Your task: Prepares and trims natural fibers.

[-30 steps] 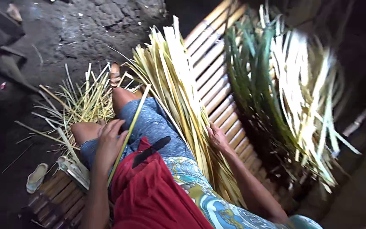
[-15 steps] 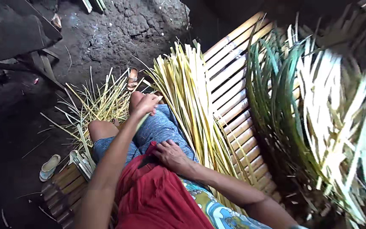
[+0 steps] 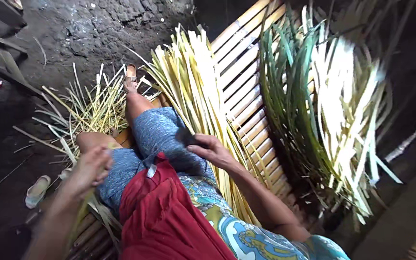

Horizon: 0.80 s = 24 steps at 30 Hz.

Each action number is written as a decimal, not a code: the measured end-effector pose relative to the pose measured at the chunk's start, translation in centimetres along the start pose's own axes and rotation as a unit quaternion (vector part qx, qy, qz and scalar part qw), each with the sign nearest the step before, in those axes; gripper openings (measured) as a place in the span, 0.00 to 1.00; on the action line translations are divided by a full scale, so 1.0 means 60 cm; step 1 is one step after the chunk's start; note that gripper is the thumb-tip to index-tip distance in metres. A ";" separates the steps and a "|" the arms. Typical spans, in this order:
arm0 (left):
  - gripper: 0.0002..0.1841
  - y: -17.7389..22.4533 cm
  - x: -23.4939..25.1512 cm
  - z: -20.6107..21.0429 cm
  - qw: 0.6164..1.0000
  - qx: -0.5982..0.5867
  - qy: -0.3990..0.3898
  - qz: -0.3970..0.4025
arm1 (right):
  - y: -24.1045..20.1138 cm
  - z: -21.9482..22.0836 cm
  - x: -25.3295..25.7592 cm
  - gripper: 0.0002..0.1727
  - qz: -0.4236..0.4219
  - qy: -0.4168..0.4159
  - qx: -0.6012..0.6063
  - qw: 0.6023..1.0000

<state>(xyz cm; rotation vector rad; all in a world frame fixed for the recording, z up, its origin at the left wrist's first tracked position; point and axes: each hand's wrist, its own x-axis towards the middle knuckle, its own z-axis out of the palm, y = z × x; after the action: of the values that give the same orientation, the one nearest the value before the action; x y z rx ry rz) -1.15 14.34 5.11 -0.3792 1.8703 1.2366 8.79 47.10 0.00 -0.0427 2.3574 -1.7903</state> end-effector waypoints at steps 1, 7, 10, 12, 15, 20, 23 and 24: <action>0.17 -0.016 -0.015 0.027 0.999 -0.010 -0.028 0.018 | -0.014 -0.003 -0.010 0.09 0.006 0.011 0.021 1.000; 0.16 -0.075 -0.070 0.111 0.979 -0.040 -0.069 0.187 | -0.081 0.028 0.006 0.11 0.171 -0.154 0.119 0.966; 0.15 -0.083 -0.100 0.113 0.971 -0.068 -0.054 0.224 | -0.111 0.050 0.026 0.11 0.187 -0.287 0.144 0.929; 0.12 -0.086 -0.117 0.112 0.968 -0.076 -0.043 0.237 | -0.130 0.061 0.035 0.12 0.181 -0.353 0.151 0.906; 0.08 -0.084 -0.141 0.109 0.968 -0.087 -0.020 0.236 | -0.149 0.065 0.043 0.12 0.146 -0.400 0.144 0.893; 0.06 -0.084 -0.157 0.107 0.963 -0.103 -0.011 0.249 | -0.172 0.053 0.058 0.12 0.105 -0.428 0.111 0.891; 0.06 -0.085 -0.157 0.109 0.958 -0.102 -0.008 0.269 | -0.181 0.049 0.063 0.11 0.085 -0.446 0.076 0.888; 0.06 -0.084 -0.157 0.110 0.957 -0.099 -0.005 0.272 | -0.184 0.049 0.064 0.10 0.079 -0.450 0.060 0.887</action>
<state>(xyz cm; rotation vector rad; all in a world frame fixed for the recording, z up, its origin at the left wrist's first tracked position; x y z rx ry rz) 10.89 15.89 8.32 0.0517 1.9104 1.7940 4.53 40.78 9.35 -0.5244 1.5281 -1.3833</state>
